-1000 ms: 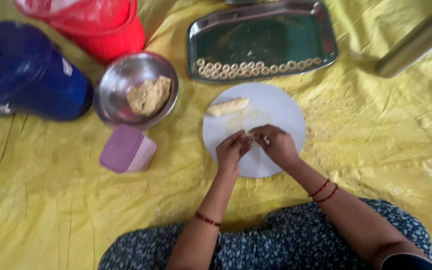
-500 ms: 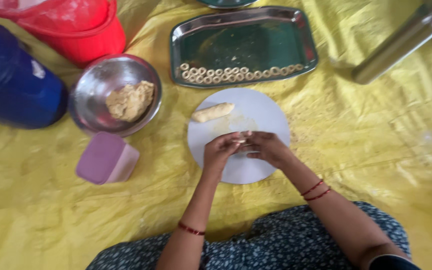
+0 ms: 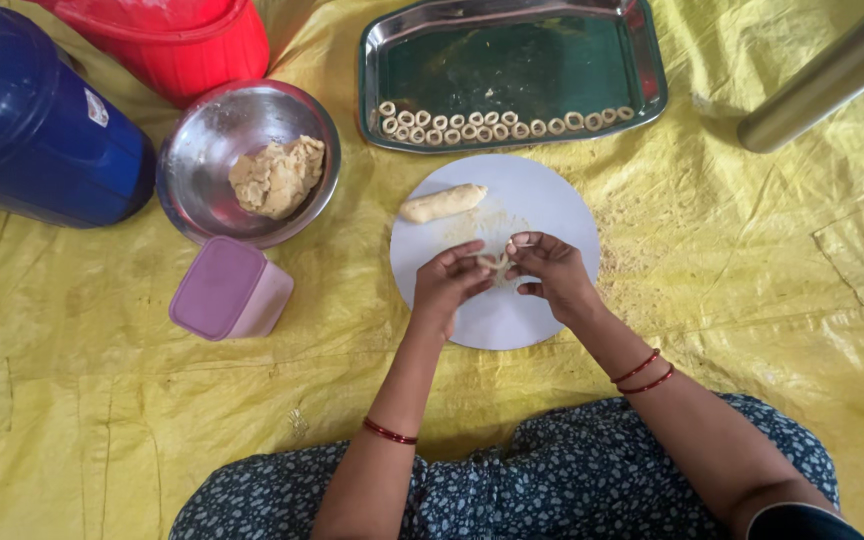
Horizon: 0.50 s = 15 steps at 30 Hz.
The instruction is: The person rolls small pieces of dough into thin ropes on a white plate, then joins the ends to form rings. The finished rings are placed in a row on a metal tray. The person repeats this process multiple times.
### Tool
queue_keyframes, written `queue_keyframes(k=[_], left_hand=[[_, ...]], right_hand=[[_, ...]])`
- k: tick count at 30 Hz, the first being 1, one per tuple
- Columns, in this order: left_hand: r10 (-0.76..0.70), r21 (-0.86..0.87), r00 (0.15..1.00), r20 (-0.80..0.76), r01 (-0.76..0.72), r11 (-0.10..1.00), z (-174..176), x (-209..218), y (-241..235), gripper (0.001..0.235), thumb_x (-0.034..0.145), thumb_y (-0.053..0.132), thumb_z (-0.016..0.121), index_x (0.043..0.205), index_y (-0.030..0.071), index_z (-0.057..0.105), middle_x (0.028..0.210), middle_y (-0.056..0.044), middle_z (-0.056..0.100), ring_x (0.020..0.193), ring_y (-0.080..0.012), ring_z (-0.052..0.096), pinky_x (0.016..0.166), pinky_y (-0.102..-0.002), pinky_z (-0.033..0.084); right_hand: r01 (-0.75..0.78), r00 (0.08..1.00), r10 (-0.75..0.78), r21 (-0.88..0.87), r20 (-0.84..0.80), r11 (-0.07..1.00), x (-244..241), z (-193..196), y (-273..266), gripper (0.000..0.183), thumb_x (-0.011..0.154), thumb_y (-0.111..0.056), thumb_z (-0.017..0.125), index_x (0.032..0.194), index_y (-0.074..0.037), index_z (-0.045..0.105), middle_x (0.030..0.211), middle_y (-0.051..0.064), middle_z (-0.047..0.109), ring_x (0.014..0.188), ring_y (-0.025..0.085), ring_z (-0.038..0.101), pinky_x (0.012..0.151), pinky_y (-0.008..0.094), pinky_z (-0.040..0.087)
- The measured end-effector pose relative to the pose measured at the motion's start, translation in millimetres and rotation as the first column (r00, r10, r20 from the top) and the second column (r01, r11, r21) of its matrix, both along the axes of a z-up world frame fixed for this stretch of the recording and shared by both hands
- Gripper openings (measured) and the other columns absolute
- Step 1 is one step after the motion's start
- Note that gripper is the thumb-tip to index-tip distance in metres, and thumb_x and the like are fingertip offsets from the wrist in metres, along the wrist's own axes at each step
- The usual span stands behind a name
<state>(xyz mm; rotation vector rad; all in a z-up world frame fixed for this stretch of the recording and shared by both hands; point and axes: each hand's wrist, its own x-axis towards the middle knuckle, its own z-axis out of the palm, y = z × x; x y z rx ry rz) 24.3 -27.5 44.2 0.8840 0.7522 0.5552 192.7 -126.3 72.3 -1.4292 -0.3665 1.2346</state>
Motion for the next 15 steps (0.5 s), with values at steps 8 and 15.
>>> queue_keyframes(k=[8, 15], left_hand=[[0.259, -0.457, 0.962, 0.091, -0.19, 0.869, -9, 3, -4, 0.038, 0.09, 0.005, 0.073, 0.128, 0.002, 0.065, 0.114, -0.011, 0.073, 0.106, -0.0241, 0.072, 0.092, -0.04, 0.063], [0.198, -0.144, 0.98, -0.007, -0.197, 0.97, -1, 4, -7, 0.023, 0.092, 0.006, 0.073, 0.112, -0.005, 0.074, 0.1, -0.012, 0.075, 0.089, -0.0199, 0.073, 0.079, -0.033, 0.068]], right_hand=[[-0.012, 0.979, -0.014, 0.129, 0.201, 0.992, -18, -4, 2, 0.025, 0.09, -0.014, 0.077, 0.112, -0.002, 0.073, 0.092, 0.002, 0.079, 0.071, 0.008, 0.068, 0.056, 0.023, 0.054], [-0.107, 0.854, 0.029, 0.121, 0.52, 0.987, -25, 9, -3, 0.024, 0.093, -0.016, 0.074, 0.114, -0.006, 0.077, 0.093, 0.003, 0.077, 0.077, 0.008, 0.071, 0.059, 0.025, 0.059]])
